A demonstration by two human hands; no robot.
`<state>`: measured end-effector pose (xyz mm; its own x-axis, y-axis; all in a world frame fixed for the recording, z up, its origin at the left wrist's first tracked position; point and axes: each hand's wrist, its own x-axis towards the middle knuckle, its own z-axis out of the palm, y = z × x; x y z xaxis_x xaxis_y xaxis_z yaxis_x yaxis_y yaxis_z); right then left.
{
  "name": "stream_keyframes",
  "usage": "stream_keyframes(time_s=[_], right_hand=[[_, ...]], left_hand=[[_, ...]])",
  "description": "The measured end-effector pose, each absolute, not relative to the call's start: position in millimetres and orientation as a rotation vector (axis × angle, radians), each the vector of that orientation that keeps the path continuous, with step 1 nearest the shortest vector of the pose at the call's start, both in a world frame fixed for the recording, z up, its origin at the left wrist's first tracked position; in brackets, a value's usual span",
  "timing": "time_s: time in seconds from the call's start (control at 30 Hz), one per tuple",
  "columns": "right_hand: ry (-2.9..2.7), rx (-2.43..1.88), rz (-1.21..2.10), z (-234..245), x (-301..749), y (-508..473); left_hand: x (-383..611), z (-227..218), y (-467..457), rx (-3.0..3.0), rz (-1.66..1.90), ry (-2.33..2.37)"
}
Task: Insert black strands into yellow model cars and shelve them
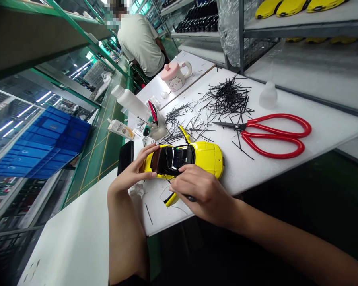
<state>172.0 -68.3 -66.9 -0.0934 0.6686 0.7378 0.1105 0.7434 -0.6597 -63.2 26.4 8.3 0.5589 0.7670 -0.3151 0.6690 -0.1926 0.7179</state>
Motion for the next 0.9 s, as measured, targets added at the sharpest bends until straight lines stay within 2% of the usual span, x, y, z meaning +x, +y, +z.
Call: stream_keyframes(time_s=[0.23,0.57,0.9], right_hand=[[-1.580,-0.631,0.547,-61,168,-72],[-1.306,-0.769,0.826,-56,168,-77],[-1.131,-0.927,0.966,-55,180,-63]], left_hand=[[-64,7,27,1.939,0.137,1.151],[-59,14,20,1.966,0.085,1.238],[-22,26,-17,2.528,0.181,1.429]])
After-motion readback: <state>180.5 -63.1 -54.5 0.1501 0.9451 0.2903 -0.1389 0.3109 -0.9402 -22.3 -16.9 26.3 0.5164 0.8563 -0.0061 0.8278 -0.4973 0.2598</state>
